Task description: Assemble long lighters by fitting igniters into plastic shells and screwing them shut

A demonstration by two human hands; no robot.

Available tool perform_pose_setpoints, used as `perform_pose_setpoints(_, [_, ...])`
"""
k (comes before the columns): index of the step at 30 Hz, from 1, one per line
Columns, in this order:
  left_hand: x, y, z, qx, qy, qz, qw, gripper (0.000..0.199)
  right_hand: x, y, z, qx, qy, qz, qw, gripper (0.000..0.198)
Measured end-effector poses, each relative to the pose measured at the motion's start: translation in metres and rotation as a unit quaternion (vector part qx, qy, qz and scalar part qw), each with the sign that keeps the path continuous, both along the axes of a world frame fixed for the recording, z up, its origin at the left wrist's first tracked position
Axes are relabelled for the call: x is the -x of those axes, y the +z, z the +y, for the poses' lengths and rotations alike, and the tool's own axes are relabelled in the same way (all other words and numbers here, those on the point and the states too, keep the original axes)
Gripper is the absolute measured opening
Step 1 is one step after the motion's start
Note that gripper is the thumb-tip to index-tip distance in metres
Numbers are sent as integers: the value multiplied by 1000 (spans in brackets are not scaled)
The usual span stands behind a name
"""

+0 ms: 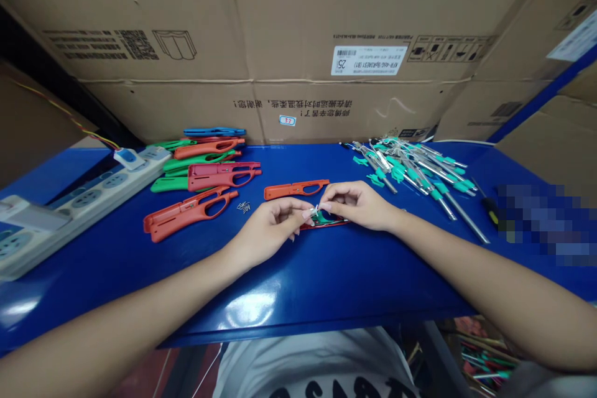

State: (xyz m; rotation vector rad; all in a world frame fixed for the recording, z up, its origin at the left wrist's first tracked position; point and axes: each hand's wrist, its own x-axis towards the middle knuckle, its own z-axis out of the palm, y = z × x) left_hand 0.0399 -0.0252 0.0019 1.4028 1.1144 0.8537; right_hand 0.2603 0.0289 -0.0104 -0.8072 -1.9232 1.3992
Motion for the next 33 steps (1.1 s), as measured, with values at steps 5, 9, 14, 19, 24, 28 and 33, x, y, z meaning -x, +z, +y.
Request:
perform_pose_setpoints(5, [-1,0,-1,-1,-2,11,1000,31,0,-2,0,-17,0,-13,1000,32])
perform_pose_setpoints(9, [-1,0,-1,2,6,2,1000,30,-1,-2,-2,-10,-3,-22,1000,34])
perform_pose_setpoints(14, [-3,1,-2,-1,11,-6,1000,28,0,-4,-2,0,-7,-29,1000,38])
perform_pose_setpoints(19, [-3,1,-1,-10,16,-9,1000,27,1,-5,-4,14,-14,-20,1000,37])
perform_pose_setpoints(24, [-2,-1,-1,-14,13,-11,1000,28,4,-4,-6,24,-25,-12,999,36])
perform_pose_setpoints(28, [-2,-2,-2,-14,16,-16,1000,29,7,-2,-8,29,-38,-15,999,37])
perform_pose_setpoints(33, [-4,-3,-4,-4,29,-27,999,30,8,-1,-11,39,-43,-24,998,38])
